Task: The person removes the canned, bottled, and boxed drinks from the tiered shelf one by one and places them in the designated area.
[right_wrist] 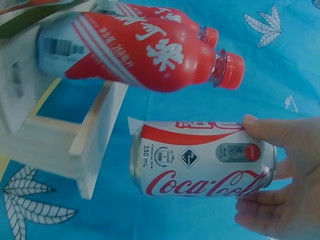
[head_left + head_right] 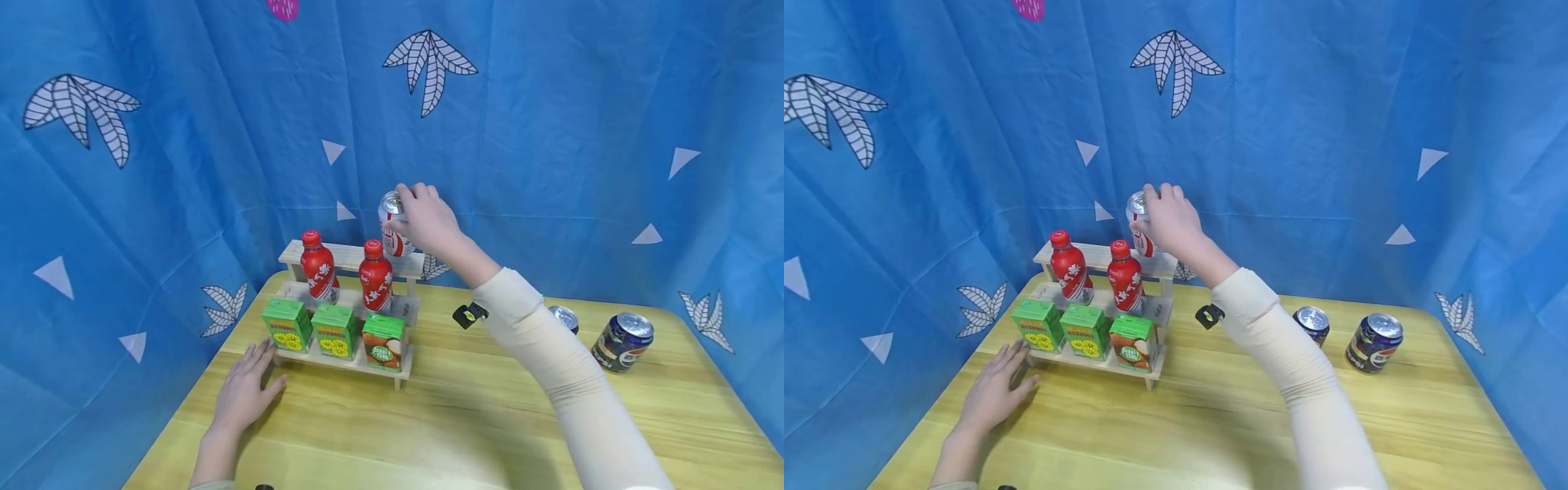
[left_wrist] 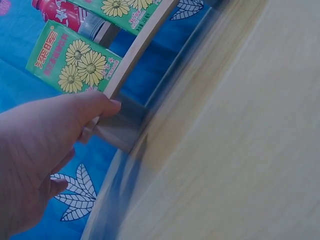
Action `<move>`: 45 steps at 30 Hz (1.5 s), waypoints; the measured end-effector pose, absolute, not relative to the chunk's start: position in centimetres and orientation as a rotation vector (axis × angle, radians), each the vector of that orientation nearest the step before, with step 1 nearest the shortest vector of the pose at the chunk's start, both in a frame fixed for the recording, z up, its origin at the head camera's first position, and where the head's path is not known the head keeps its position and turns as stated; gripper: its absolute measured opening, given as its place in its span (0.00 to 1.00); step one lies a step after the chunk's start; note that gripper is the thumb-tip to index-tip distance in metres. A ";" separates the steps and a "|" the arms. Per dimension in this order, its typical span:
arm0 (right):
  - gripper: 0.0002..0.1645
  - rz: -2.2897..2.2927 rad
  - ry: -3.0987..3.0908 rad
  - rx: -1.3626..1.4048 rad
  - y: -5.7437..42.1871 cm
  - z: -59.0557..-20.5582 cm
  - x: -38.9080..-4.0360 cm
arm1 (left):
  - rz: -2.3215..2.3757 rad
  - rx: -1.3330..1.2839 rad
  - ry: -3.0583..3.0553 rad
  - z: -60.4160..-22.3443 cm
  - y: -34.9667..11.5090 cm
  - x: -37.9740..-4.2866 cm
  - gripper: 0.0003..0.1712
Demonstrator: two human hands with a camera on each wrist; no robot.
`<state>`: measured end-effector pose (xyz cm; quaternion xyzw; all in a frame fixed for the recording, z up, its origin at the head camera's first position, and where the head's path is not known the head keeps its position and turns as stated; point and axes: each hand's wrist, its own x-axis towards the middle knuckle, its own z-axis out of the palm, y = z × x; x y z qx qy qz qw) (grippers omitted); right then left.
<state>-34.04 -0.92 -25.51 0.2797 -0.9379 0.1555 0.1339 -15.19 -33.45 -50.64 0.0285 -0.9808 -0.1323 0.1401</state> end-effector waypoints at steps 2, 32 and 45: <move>0.45 0.450 -2.715 0.816 -0.1 -25.8 -34.0 | -0.387 0.087 -2.844 -50.7 -33.5 -15.2 0.41; 0.39 0.622 -2.790 0.705 11.8 -32.4 -31.8 | -0.390 0.092 -2.868 -50.2 -33.4 -15.2 0.41; 0.39 0.712 -2.819 0.605 14.2 -36.7 -30.9 | -0.375 0.103 -2.867 -50.4 -33.4 -15.4 0.42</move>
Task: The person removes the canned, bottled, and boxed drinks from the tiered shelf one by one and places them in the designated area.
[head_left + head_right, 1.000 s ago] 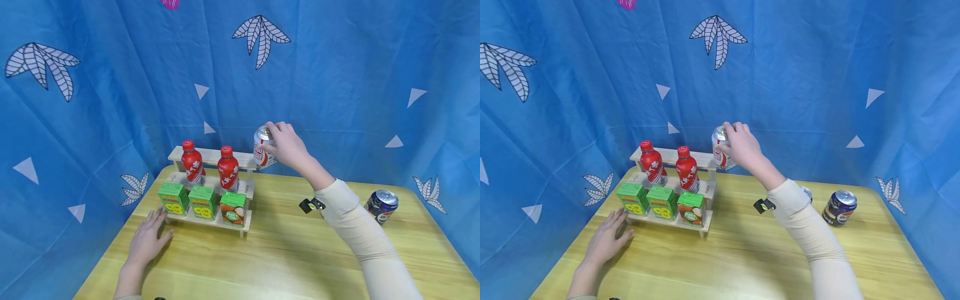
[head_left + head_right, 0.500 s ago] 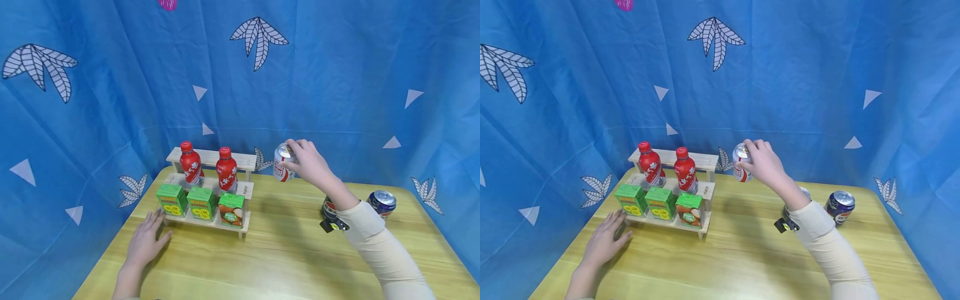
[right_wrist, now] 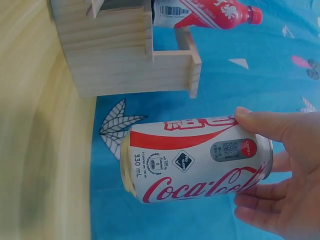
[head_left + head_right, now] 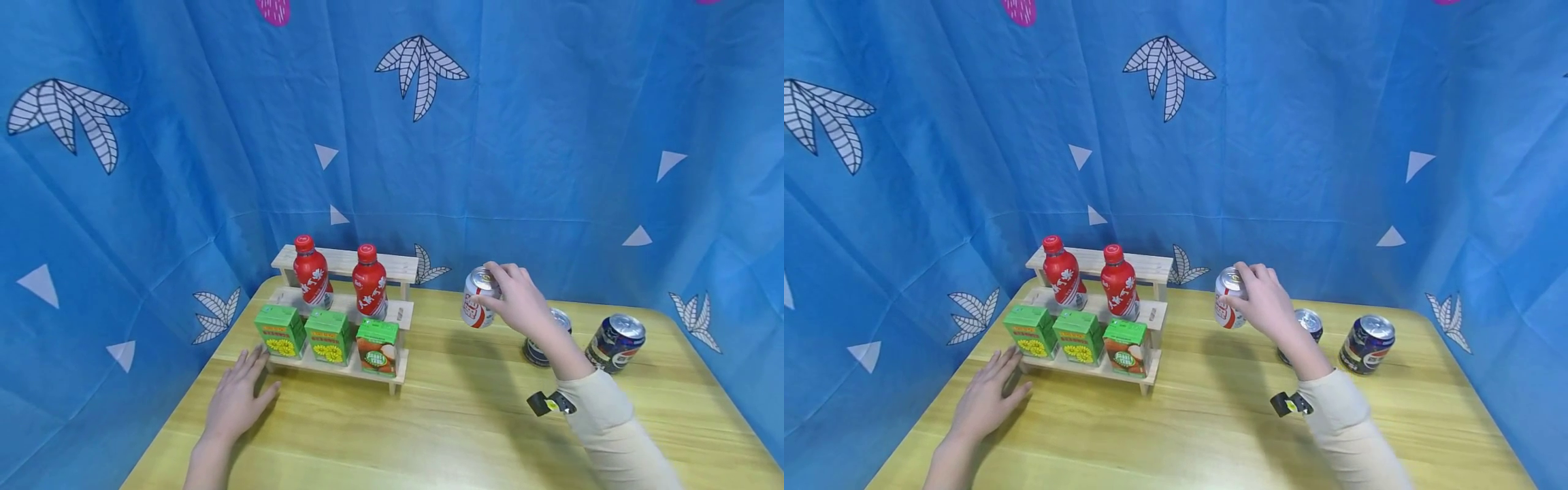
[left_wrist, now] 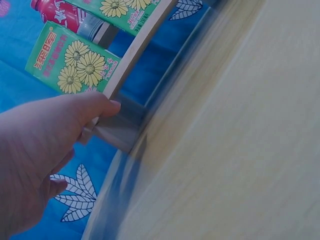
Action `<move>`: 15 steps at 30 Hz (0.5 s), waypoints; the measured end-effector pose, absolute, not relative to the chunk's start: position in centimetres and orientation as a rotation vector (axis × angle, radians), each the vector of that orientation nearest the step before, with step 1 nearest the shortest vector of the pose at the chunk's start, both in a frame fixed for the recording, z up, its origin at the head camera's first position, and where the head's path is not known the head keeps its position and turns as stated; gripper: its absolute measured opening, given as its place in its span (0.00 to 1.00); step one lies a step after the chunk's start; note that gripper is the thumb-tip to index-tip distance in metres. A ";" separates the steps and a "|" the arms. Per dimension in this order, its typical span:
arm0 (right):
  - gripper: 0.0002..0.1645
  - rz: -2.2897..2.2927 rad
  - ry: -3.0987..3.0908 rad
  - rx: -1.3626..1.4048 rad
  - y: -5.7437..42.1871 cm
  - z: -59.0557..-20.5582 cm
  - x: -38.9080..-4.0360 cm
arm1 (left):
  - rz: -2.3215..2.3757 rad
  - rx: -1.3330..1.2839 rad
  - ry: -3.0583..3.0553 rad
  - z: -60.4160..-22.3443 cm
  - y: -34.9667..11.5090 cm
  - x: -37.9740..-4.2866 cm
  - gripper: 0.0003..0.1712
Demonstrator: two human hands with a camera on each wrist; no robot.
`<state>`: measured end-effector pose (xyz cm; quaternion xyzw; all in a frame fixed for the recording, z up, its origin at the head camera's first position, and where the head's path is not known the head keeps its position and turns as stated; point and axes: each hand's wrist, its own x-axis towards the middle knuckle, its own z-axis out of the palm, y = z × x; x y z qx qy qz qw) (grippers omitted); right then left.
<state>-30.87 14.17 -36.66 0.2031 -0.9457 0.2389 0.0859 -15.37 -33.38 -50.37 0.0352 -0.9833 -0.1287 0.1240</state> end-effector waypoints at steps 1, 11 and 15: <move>0.39 0.718 -2.816 0.593 14.3 -37.0 -30.8 | -0.379 0.101 -2.868 -50.3 -33.4 -15.4 0.42; 0.40 0.755 -2.779 0.473 14.6 -39.9 -30.7 | -0.386 0.093 -2.871 -49.8 -33.3 -15.3 0.41; 0.40 0.710 -2.768 0.424 14.4 -41.1 -30.6 | -0.398 0.092 -2.880 -50.0 -33.2 -15.2 0.42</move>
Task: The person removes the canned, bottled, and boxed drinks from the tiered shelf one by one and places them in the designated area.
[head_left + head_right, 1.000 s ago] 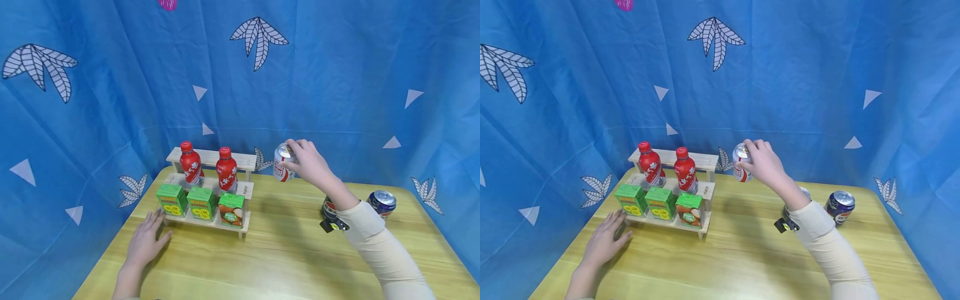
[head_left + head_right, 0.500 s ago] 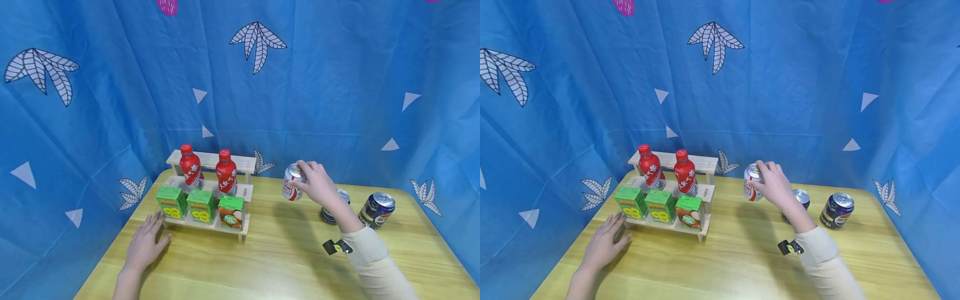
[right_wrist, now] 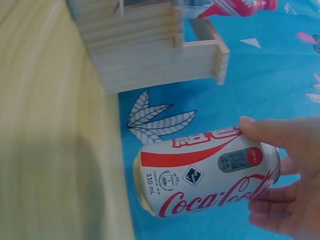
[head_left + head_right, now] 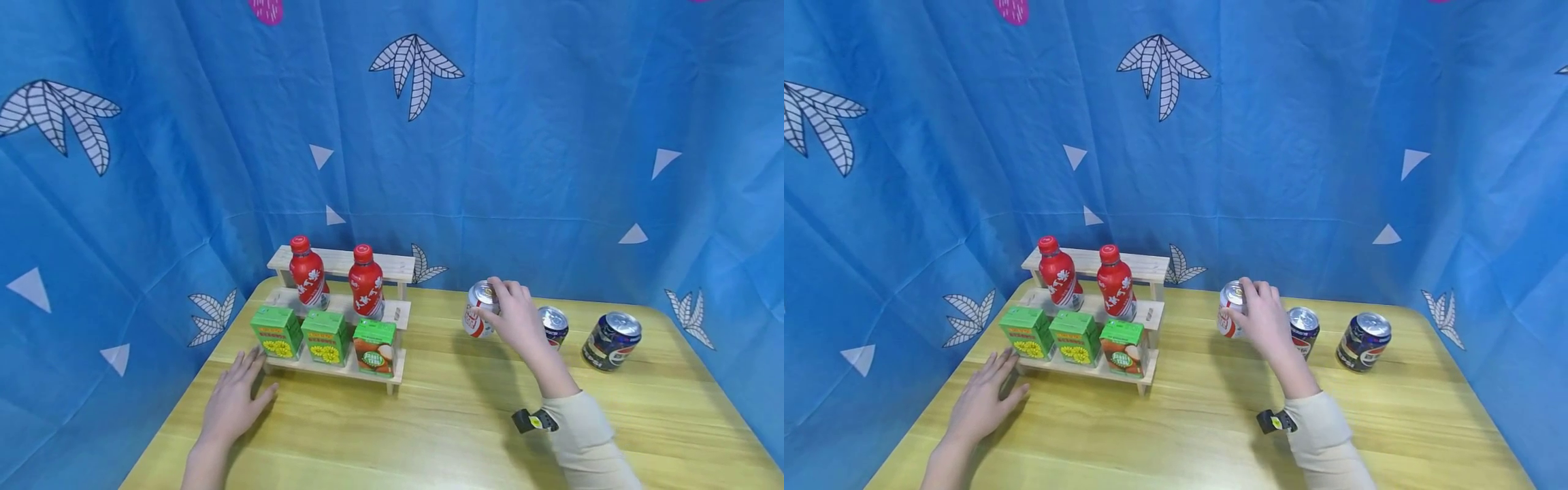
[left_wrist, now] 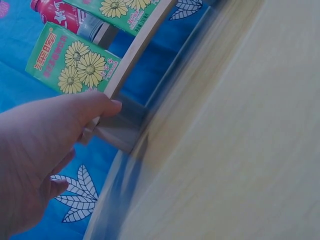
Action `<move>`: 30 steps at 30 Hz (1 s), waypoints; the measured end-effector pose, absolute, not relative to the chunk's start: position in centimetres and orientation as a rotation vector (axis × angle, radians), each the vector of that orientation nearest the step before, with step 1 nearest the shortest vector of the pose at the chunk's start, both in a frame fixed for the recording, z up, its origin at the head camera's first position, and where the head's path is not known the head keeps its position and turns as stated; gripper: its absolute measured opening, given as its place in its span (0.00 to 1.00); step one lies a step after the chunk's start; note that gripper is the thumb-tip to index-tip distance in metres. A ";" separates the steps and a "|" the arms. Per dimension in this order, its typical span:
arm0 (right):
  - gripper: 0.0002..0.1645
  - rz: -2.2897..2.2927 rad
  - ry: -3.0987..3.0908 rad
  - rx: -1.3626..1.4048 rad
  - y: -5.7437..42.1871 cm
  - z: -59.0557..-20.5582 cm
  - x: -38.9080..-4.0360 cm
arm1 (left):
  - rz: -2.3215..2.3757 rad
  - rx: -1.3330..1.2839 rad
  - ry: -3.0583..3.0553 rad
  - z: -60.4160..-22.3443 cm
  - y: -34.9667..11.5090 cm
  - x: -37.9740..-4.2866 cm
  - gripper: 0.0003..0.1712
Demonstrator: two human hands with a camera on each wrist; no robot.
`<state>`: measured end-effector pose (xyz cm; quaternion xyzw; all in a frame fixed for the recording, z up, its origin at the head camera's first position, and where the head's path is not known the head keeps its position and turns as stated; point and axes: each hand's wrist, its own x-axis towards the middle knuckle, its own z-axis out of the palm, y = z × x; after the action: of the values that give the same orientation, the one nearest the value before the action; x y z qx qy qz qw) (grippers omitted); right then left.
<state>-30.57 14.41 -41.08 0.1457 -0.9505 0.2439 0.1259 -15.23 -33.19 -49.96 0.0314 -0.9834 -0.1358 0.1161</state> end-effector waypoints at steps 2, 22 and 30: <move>0.40 0.688 -2.763 0.406 14.3 -41.6 -30.5 | -0.401 0.094 -2.882 -50.0 -33.2 -15.2 0.42; 0.42 0.600 -2.693 0.345 12.8 -45.0 -30.7 | -0.407 0.110 -2.889 -50.0 -33.2 -15.2 0.43; 0.44 0.598 -2.713 0.331 12.9 -45.2 -30.8 | -0.410 0.115 -2.889 -50.0 -33.2 -15.2 0.43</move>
<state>-30.76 12.87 -45.22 0.1168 -0.9554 0.2105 0.1712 -15.21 -33.17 -50.01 0.0391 -0.9833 -0.1397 0.1103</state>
